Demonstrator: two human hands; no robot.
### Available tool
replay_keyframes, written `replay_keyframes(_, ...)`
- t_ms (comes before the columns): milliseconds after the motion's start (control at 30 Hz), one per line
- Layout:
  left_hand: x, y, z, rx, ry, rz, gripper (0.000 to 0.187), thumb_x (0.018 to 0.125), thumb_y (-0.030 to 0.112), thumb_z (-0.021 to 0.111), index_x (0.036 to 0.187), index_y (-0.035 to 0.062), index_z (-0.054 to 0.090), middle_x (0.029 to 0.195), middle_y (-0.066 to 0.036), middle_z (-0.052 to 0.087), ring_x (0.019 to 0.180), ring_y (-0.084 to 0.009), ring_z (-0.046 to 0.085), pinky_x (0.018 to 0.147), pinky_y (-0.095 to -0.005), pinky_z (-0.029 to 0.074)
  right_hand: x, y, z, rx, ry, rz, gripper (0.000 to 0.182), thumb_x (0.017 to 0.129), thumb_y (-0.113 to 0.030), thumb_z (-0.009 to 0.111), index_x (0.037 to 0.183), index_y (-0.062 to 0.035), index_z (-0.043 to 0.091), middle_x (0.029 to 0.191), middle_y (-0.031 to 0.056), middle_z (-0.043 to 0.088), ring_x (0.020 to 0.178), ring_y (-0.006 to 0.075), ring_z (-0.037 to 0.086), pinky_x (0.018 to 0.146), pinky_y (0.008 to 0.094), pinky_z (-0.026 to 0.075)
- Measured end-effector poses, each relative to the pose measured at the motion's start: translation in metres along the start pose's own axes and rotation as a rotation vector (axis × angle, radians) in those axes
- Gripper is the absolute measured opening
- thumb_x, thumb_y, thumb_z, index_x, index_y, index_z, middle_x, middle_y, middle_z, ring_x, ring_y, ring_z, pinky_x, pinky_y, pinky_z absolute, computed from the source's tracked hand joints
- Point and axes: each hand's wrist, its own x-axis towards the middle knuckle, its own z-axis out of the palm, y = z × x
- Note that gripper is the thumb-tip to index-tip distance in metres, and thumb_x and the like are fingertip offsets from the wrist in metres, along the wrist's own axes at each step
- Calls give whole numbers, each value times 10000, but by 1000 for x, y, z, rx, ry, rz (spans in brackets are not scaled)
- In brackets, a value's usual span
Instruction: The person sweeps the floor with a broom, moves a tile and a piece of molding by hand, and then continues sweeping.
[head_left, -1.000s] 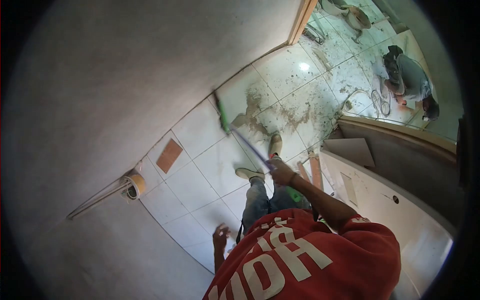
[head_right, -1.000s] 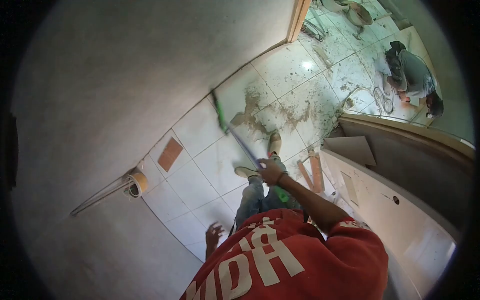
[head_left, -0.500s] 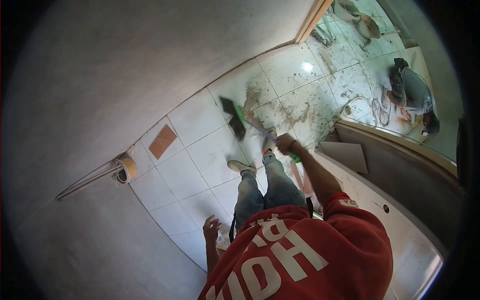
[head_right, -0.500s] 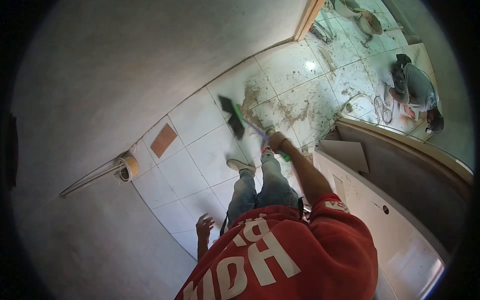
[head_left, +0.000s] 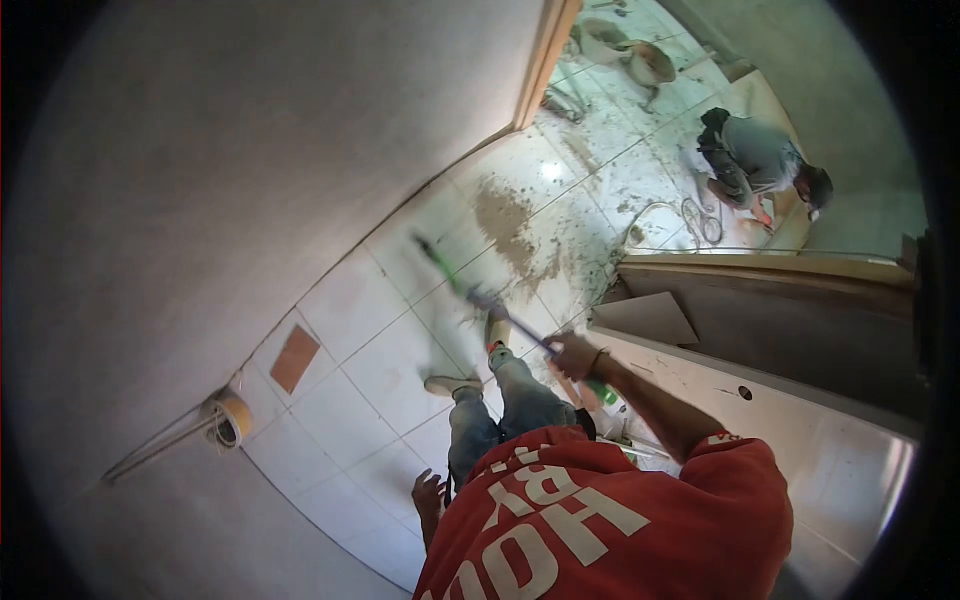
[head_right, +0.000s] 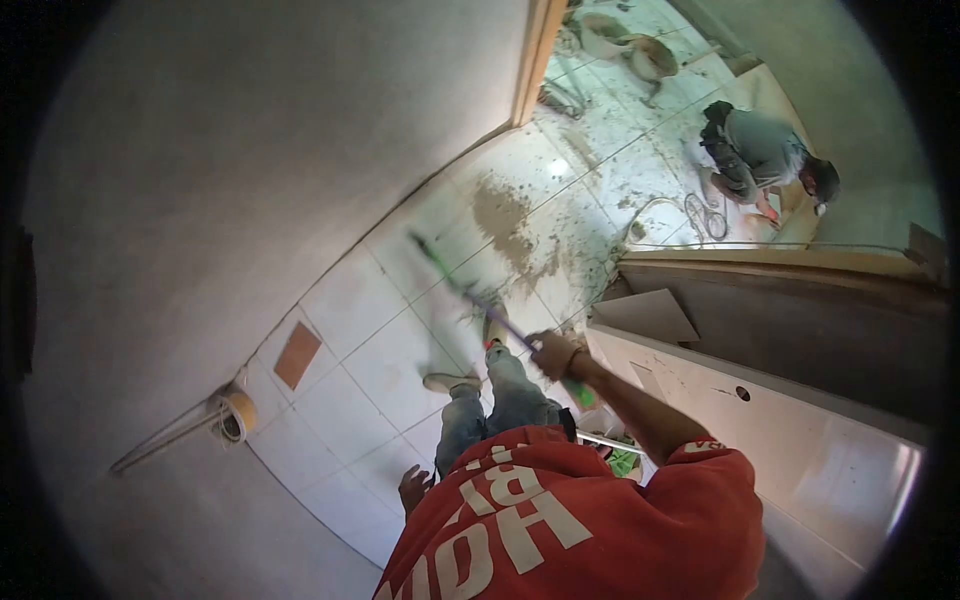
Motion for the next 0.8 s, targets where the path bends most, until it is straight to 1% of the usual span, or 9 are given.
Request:
replay_keyframes(100,12,34,6,102,-57,77,457,879,157,630,1317,44,568,1035,-130,693,829,-229,698,681,-331,519,0,-18,37,594,-342,281,392,853,-67,597,1239,-88,661,731,103,685,511,180,642,476,334,543)
replay_keyframes(267,4,103,10,302,-103,220,447,911,187,609,1335,57,554,1073,-116,687,910,-236,705,737,-346,529,73,51,108,277,-445,184,298,786,-94,642,1067,-60,736,730,95,713,561,233,674,488,364,529)
replay_keyframes(300,5,114,8,358,-104,236,450,912,188,607,1338,56,549,1083,-119,685,921,-238,704,753,-353,530,87,66,106,292,-419,165,298,786,-94,642,1067,-60,736,730,95,713,561,233,674,488,364,529)
replay_keyframes(367,8,135,-1,387,-98,269,449,912,188,607,1337,54,549,1085,-123,684,919,-238,704,760,-358,530,98,101,99,-876,-253,-318,215,725,-194,685,899,-101,772,769,86,733,653,274,700,596,426,556)
replay_keyframes(433,14,150,-15,418,-90,284,448,913,188,607,1336,52,548,1086,-127,684,916,-238,704,767,-363,529,90,106,53,-1006,-291,-229,244,806,-248,674,899,-41,763,772,104,739,674,269,722,680,380,587)
replay_keyframes(500,25,156,-21,428,-87,265,443,907,183,618,1329,63,555,1073,-126,681,902,-230,704,765,-363,529,122,204,46,-900,-103,-335,164,681,-244,682,767,-132,765,789,96,739,703,293,706,673,430,567)
replay_keyframes(567,35,166,-24,478,-134,256,439,905,178,622,1325,71,559,1062,-122,679,897,-227,704,766,-365,528,72,128,12,-317,56,231,238,737,-265,726,830,-49,758,740,83,742,618,274,717,693,385,596)
replay_keyframes(633,48,176,-27,530,-180,254,434,902,173,626,1322,80,563,1051,-118,677,893,-224,703,766,-368,528,29,62,-2,-104,229,485,259,745,-226,702,870,0,725,833,171,738,759,299,738,759,410,597)
replay_keyframes(800,87,202,-35,660,-314,340,460,899,177,622,1342,74,555,1035,-112,701,875,-245,721,693,-345,537,14,75,58,-233,612,327,368,737,-174,648,1042,31,670,1028,268,680,992,400,672,877,449,553)
